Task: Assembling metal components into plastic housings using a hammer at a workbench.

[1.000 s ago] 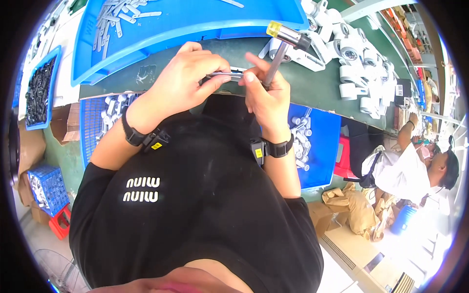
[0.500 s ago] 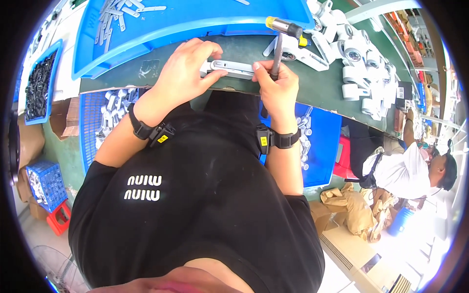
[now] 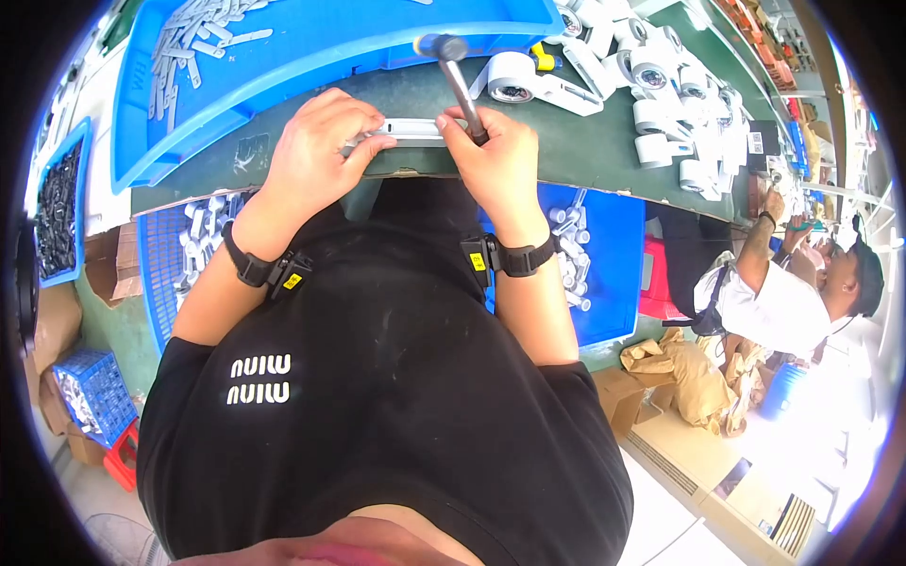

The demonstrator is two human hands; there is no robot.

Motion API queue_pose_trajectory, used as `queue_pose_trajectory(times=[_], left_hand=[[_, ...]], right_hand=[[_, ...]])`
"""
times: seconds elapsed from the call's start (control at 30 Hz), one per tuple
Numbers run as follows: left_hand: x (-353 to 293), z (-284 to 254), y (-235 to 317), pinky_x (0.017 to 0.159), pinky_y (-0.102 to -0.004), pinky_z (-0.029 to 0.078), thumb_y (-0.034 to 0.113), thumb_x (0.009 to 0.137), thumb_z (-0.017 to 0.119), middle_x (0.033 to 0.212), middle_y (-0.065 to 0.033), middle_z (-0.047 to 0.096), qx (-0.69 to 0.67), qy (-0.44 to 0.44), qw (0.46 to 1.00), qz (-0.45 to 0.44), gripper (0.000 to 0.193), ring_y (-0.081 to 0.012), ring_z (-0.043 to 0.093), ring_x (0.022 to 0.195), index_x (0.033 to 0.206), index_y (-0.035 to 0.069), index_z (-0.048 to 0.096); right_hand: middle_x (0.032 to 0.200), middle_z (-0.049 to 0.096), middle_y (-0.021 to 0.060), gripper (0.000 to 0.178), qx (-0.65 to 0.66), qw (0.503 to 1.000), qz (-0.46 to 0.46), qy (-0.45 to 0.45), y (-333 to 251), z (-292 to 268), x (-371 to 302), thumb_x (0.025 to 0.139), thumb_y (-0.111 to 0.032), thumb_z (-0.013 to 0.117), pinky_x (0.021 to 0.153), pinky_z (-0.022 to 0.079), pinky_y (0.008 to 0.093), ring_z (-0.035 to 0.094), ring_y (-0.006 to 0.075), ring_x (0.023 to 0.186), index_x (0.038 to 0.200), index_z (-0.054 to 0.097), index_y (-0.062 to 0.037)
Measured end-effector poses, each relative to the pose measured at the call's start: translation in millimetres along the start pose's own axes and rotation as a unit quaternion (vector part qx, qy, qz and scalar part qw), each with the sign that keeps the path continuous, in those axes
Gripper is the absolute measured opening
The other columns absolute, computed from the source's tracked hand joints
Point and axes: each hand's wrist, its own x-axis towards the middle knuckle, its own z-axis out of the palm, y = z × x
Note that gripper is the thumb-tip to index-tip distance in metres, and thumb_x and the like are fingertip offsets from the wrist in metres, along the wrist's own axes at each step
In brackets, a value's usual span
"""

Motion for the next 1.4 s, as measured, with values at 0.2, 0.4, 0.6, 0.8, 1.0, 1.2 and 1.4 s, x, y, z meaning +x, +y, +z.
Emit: queue_pose_trajectory(times=[0.2, 0.4, 0.6, 0.8, 1.0, 1.2, 1.4], left_hand=[[0.4, 2.6, 3.6, 0.077, -0.0429, 0.053, 0.02, 0.087, 0.083, 0.088, -0.0092, 0.072, 0.023, -0.01, 1.0, -0.005, 0.021, -0.0316, 0.067, 0.086, 0.086, 0.004, 0.069], [9.2, -8.7, 16.7, 0.079, -0.0429, 0.056, 0.017, 0.089, 0.081, 0.092, -0.0108, 0.074, 0.107, -0.078, 0.991, -0.014, 0.018, -0.0327, 0.069, 0.088, 0.089, 0.003, 0.07], [14.1, -5.9, 26.3, 0.082, -0.0449, 0.057, 0.015, 0.091, 0.077, 0.1, -0.0124, 0.075, 0.168, -0.111, 0.979, -0.033, 0.014, -0.0341, 0.071, 0.092, 0.093, 0.003, 0.071], [8.8, 6.6, 22.9, 0.091, -0.045, 0.06, 0.016, 0.092, 0.077, 0.11, -0.0146, 0.076, 0.09, -0.109, 0.99, -0.002, 0.02, -0.0353, 0.073, 0.103, 0.104, 0.001, 0.074], [7.4, 13.9, 8.6, 0.08, -0.0414, 0.062, 0.013, 0.087, 0.081, 0.106, -0.0117, 0.076, 0.104, -0.108, 0.987, 0.055, 0.018, -0.0334, 0.074, 0.095, 0.099, 0.001, 0.074], [7.5, 20.3, 13.7, 0.07, -0.0385, 0.061, 0.01, 0.086, 0.081, 0.093, -0.0092, 0.07, 0.107, -0.067, 0.988, 0.086, 0.014, -0.0295, 0.073, 0.087, 0.092, 0.001, 0.071], [7.1, 20.2, 16.6, 0.067, -0.0383, 0.059, 0.009, 0.085, 0.08, 0.089, -0.0077, 0.067, 0.132, -0.041, 0.986, 0.097, 0.013, -0.0275, 0.072, 0.083, 0.089, 0.002, 0.069]], right_hand=[[0.062, 0.055, -0.0038, 0.026, -0.014, 1.0, -0.002, -0.017, 12.5, 0.9, -0.3, 0.098, -0.027, 0.08, 0.055, 0.038, 0.0291, 0.046, 0.0042, 0.062, 0.103, 0.083, -0.0015], [0.057, 0.052, 0.0012, 0.028, -0.029, 0.999, -0.038, -0.003, 16.7, 3.9, 2.1, 0.098, -0.029, 0.08, 0.053, 0.037, 0.0333, 0.045, 0.0073, 0.057, 0.098, 0.081, -0.0001], [0.058, 0.054, -0.002, 0.029, 0.019, 0.999, -0.008, -0.043, 19.6, -0.2, 3.5, 0.098, -0.029, 0.08, 0.053, 0.038, 0.0306, 0.046, 0.0059, 0.057, 0.101, 0.082, -0.0004], [0.06, 0.053, -0.0036, 0.027, 0.042, 0.998, -0.008, -0.048, 19.2, -0.8, 2.2, 0.098, -0.027, 0.081, 0.053, 0.039, 0.0286, 0.047, 0.0041, 0.058, 0.102, 0.082, -0.0004], [0.06, 0.053, -0.0038, 0.026, 0.029, 0.998, -0.037, -0.037, 21.2, 0.8, 3.7, 0.098, -0.026, 0.081, 0.054, 0.038, 0.0283, 0.045, 0.0043, 0.059, 0.103, 0.082, -0.0006], [0.06, 0.053, -0.0041, 0.026, 0.018, 0.999, -0.016, -0.026, 19.4, -0.1, 1.3, 0.097, -0.027, 0.082, 0.054, 0.039, 0.0293, 0.045, 0.0052, 0.06, 0.101, 0.082, -0.0009], [0.071, 0.063, -0.0018, 0.028, 0.036, 0.996, -0.085, 0.02, 23.2, -1.3, -8.3, 0.1, -0.02, 0.078, 0.057, 0.043, 0.0267, 0.05, 0.0058, 0.061, 0.121, 0.079, -0.0023]])
